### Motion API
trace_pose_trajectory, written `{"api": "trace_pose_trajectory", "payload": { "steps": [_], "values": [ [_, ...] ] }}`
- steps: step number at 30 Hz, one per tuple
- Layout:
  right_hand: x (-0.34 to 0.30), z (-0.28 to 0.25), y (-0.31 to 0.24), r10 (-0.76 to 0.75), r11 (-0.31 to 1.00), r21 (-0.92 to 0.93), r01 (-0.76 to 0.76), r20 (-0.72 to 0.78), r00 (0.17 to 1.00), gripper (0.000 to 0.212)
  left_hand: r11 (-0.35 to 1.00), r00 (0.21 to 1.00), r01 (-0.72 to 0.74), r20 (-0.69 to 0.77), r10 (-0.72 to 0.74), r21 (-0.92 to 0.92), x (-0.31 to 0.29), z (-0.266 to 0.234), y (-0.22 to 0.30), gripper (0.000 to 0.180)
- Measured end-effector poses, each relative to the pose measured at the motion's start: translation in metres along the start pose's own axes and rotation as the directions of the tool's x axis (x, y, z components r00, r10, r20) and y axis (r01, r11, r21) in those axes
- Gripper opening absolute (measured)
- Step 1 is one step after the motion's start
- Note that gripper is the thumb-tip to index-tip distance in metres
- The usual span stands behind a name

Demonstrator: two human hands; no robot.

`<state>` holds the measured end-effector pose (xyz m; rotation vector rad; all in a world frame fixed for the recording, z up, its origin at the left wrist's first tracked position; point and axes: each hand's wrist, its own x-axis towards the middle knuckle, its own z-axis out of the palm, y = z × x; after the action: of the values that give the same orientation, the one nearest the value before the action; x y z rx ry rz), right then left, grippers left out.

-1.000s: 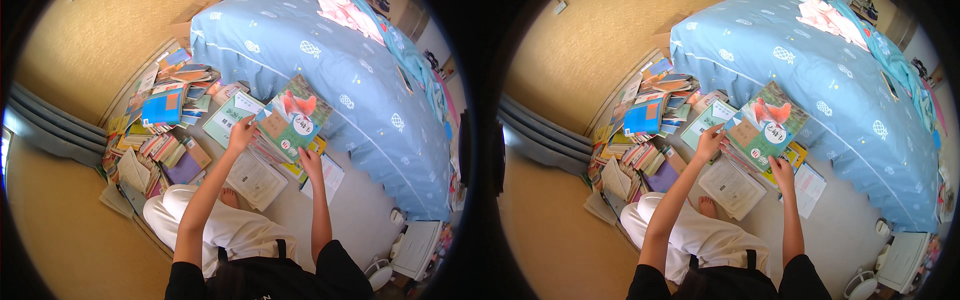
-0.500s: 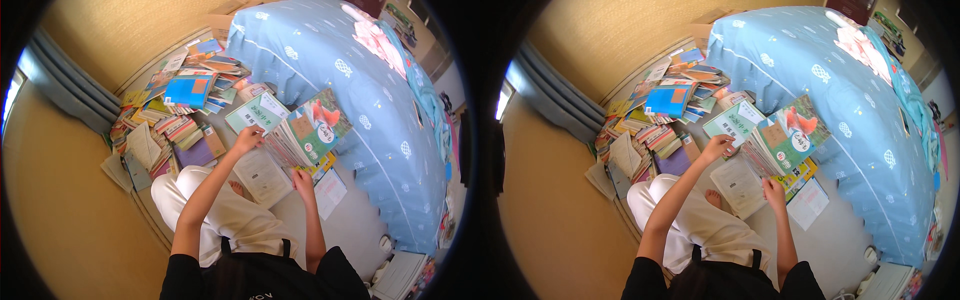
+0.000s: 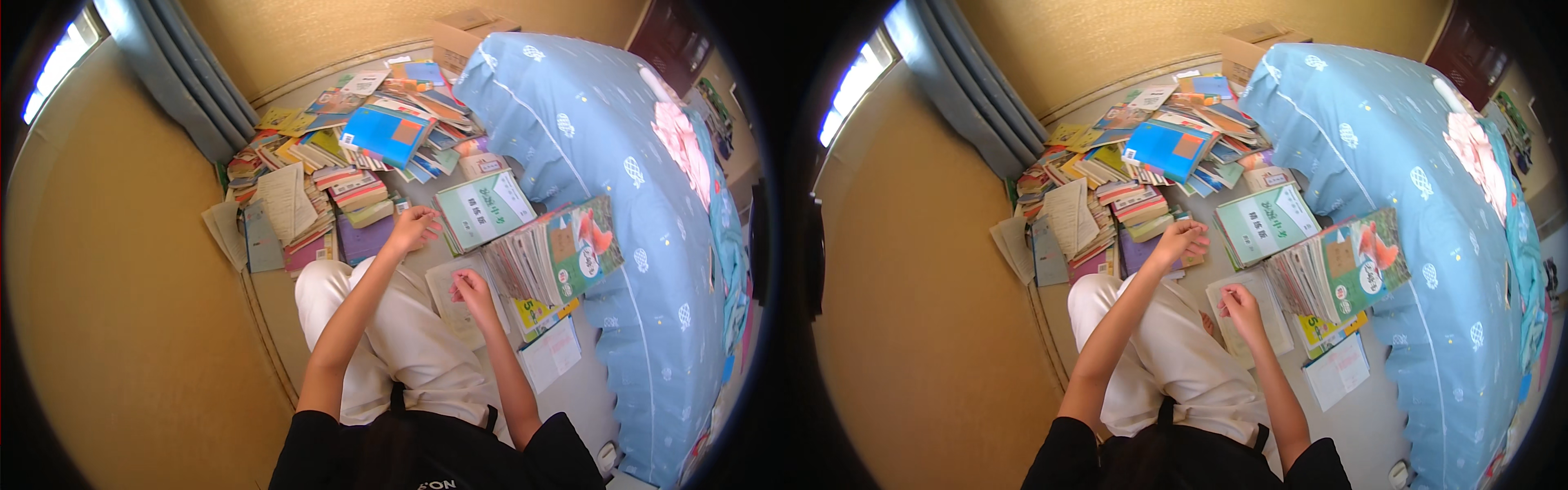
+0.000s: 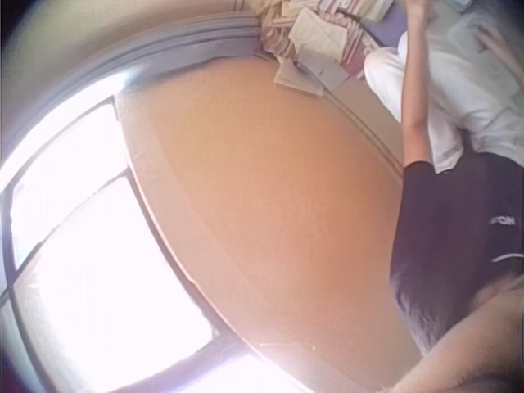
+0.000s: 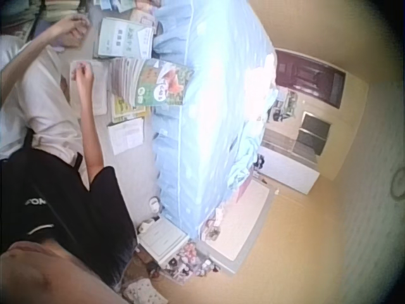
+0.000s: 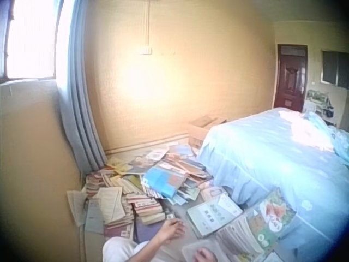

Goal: The person sorts through a pile of books on the floor, picking up books one at a time and adding them to stacks by hand, then stands up.

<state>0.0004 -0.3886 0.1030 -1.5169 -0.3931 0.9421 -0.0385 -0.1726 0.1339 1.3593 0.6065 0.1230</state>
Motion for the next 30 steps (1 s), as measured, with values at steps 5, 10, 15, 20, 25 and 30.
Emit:
{"api": "trace_pose_trajectory", "payload": {
  "steps": [5, 10, 15, 20, 25, 30],
  "values": [
    [0.051, 0.029, -0.005, 0.061, 0.998, 0.031, -0.062, 0.049, 0.997, 0.016, 0.99, 0.995, -0.045, -0.099, 0.032, -0.133, 0.002, -0.037, 0.001, 0.022],
    [0.105, 0.062, -0.02, 0.042, 0.999, -0.018, -0.04, 0.094, 0.995, 0.017, 0.991, 0.976, -0.014, -0.219, -0.016, -0.135, 0.029, -0.071, -0.02, 0.022],
    [0.172, 0.079, -0.026, -0.003, 0.996, -0.088, 0.014, 0.124, 0.992, 0.018, 0.989, 0.968, 0.002, -0.25, -0.04, -0.149, 0.059, -0.091, -0.033, 0.023],
    [0.257, 0.077, 0.0, -0.016, 0.984, -0.174, 0.028, 0.068, 0.998, 0.017, 0.978, 0.962, 0.078, -0.242, -0.124, -0.191, 0.101, -0.106, -0.039, 0.027],
    [0.33, 0.078, 0.038, -0.07, 0.927, -0.37, 0.065, 0.001, 0.998, 0.016, 0.978, 0.959, 0.112, -0.238, -0.152, -0.175, 0.14, -0.129, -0.048, 0.028],
    [0.401, 0.067, 0.07, -0.114, 0.838, -0.545, 0.036, -0.11, 0.987, 0.023, 0.956, 0.953, 0.129, -0.235, -0.193, -0.262, 0.175, -0.144, -0.054, 0.028]
  ]
}}
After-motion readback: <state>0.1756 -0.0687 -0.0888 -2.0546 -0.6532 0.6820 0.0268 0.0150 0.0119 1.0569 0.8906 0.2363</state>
